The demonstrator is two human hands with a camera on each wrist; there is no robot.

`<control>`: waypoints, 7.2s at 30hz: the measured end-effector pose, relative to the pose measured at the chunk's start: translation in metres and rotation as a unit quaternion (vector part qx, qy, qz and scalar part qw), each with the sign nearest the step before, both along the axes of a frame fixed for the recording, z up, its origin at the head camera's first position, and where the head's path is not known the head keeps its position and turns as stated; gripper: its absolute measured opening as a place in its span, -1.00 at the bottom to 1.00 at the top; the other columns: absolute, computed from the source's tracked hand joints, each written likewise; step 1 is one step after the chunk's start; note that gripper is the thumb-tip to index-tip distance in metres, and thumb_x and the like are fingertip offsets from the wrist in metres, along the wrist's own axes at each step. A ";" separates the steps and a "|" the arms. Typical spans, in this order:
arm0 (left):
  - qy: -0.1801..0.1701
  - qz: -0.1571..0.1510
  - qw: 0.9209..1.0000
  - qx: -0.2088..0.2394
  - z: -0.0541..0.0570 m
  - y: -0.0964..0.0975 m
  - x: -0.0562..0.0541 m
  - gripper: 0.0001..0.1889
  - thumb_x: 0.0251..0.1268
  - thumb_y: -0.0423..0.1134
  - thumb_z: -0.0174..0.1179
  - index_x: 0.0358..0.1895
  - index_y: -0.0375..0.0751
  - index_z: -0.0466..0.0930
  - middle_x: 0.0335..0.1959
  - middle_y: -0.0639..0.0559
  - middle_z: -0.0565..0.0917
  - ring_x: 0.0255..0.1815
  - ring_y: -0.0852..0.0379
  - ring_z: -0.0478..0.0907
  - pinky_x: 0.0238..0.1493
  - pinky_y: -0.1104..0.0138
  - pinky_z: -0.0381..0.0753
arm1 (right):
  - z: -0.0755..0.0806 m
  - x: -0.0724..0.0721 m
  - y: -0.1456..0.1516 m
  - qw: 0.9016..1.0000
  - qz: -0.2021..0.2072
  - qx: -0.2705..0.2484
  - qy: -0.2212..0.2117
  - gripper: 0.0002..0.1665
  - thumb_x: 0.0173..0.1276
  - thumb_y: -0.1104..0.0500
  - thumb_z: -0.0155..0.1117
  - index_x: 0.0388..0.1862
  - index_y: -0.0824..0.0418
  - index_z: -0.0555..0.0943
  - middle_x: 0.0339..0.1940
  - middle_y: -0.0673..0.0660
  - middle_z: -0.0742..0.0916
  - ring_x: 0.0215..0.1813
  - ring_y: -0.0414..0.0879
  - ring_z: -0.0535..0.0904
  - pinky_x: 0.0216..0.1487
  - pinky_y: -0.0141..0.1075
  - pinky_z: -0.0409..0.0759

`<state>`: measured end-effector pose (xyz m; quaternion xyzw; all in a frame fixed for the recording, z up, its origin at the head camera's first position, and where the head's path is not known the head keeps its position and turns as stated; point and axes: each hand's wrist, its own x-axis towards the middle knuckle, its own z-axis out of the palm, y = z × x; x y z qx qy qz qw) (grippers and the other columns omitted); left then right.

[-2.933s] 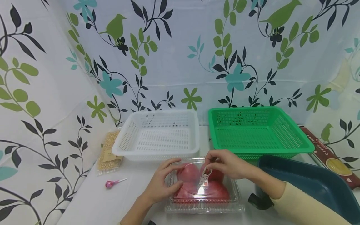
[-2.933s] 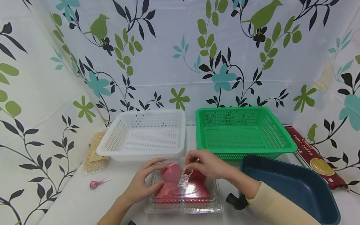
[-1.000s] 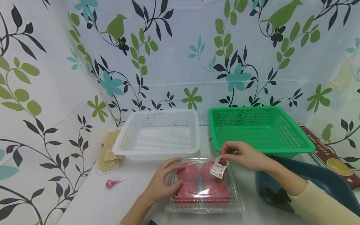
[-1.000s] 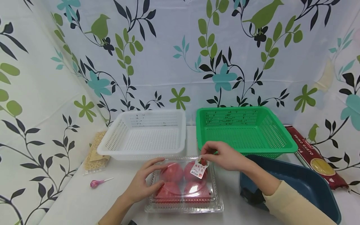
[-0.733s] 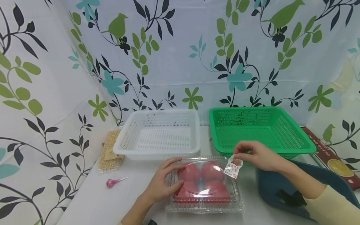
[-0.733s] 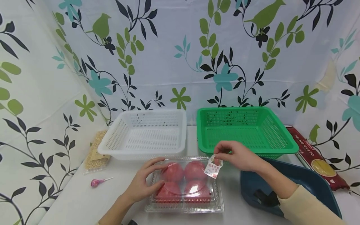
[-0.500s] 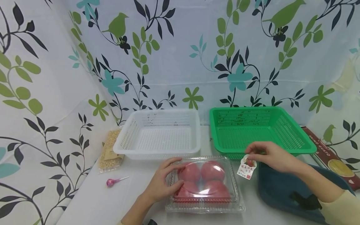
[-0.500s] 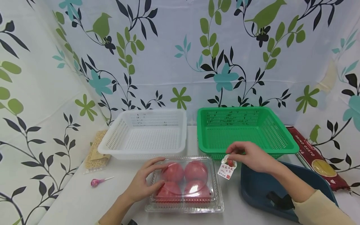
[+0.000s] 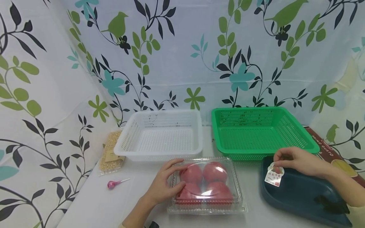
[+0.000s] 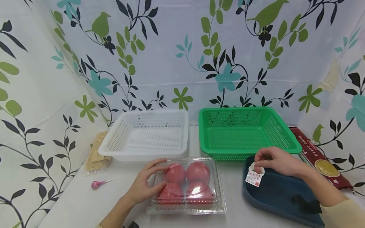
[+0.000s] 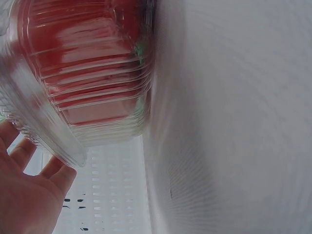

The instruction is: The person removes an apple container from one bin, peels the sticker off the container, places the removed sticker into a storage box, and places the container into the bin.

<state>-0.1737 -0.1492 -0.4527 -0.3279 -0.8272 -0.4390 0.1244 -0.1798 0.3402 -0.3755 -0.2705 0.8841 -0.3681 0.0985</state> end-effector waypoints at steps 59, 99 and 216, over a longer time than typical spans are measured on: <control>0.027 -0.008 1.000 -0.014 0.005 -0.001 0.001 -0.50 0.15 -0.18 0.41 0.22 -0.01 0.64 0.36 -0.07 0.49 0.42 -0.02 0.33 0.33 -0.14 0.38 | 0.008 0.003 -0.009 0.996 -0.026 0.088 -0.014 -0.62 0.57 0.08 0.16 0.21 0.28 0.59 0.09 0.11 0.69 0.05 -0.33 0.55 -0.06 -0.30 0.63; 0.090 0.056 0.994 -0.039 0.035 -0.033 0.010 -0.38 0.17 -0.21 0.42 0.35 -0.05 0.51 0.38 0.03 0.45 0.40 -0.02 0.35 0.35 0.05 0.40 | 0.007 0.022 -0.107 0.992 -0.053 -0.055 0.102 -0.64 0.49 0.14 0.29 0.20 0.18 0.57 0.09 0.07 0.67 -0.01 -0.15 0.63 -0.04 -0.25 0.67; -0.288 -0.107 0.918 0.249 0.032 -0.045 0.013 -0.10 0.43 0.09 0.21 0.65 -0.01 -0.11 0.58 -0.29 0.11 0.47 -0.09 0.29 0.24 0.15 0.50 | -0.011 0.031 -0.151 0.894 -0.047 -0.343 -0.284 -0.12 0.57 -0.09 -0.08 0.69 0.01 -0.22 0.49 0.32 0.22 0.39 0.19 0.23 0.23 0.02 0.45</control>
